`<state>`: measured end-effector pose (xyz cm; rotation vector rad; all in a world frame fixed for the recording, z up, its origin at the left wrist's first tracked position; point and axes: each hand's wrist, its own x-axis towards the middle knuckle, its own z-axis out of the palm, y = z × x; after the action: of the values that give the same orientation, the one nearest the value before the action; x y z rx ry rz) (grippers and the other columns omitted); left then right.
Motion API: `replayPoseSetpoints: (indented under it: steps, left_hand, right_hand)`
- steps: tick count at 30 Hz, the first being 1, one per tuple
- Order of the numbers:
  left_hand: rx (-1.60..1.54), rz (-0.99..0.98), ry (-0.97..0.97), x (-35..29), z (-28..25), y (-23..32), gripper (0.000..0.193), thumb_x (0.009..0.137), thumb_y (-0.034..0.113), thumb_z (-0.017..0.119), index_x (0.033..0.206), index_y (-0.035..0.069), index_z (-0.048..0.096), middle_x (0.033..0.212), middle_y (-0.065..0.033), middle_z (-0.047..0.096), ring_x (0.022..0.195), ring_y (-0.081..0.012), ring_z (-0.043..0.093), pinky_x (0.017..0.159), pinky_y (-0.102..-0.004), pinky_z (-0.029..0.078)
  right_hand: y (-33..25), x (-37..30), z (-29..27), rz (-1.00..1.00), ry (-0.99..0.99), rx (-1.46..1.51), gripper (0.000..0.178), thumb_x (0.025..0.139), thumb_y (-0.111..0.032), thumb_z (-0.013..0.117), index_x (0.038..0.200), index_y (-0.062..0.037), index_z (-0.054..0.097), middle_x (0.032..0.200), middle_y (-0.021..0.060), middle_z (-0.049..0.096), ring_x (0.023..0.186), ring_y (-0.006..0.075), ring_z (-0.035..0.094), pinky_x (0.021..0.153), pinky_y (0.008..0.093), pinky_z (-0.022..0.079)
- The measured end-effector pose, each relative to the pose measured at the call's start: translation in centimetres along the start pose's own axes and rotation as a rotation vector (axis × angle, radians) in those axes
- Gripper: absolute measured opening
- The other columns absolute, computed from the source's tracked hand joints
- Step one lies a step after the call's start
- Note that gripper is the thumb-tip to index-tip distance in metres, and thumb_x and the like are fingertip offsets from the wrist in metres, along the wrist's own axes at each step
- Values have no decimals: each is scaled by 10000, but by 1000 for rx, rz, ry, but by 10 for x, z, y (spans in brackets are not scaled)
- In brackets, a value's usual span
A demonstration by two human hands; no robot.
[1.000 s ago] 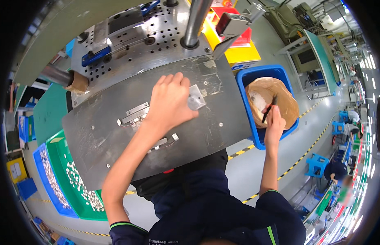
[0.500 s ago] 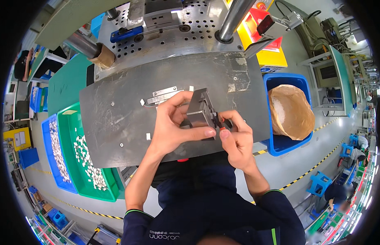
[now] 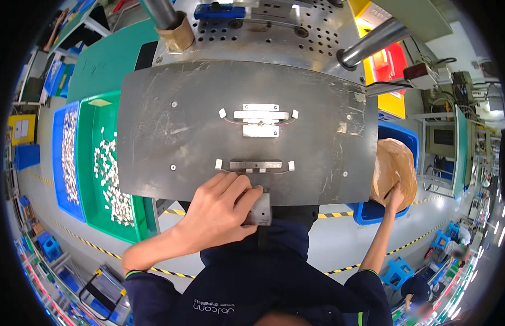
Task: The person assembles small electronic components by hand, connecting wires to a metal housing unit.
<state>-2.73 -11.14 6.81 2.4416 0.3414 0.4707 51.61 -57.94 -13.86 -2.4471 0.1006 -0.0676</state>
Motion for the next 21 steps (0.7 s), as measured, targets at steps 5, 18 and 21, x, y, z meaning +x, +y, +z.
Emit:
replayPoseSetpoints:
  steps: [5, 18, 21]
  left_hand:
    - [102, -48, -92, -26, 8, -13, 598, 572, 154, 865, 1131, -3, 722, 971, -88, 576, 885, -272, 605, 790, -407, 542]
    - [106, -50, 25, -21, 38, -13, 726, 640, 208, 914, 1312, 53, 685, 1187, -89, 666, 1041, -317, 655, 865, -445, 566]
    - [66, -76, 2, -30, 36, -21, 707, 662, 173, 906, 1322, 59, 678, 1224, -103, 670, 1082, -330, 656, 901, -463, 563]
  right_hand:
    - [-115, -109, 38, -113, -266, 327, 371, 1082, -307, 609, 1004, 29, 746, 1025, 61, 729, 894, 137, 639, 797, 248, 474]
    - [-352, -313, 63, -1402, -862, 224, 348, 794, -187, 866, 1093, -91, 717, 1286, 89, 666, 1205, 284, 616, 1020, 439, 385]
    - [-356, -356, 57, -1563, -1084, 103, 458, 798, -275, 876, 1208, -129, 735, 1295, 80, 660, 1219, 267, 614, 960, 424, 388]
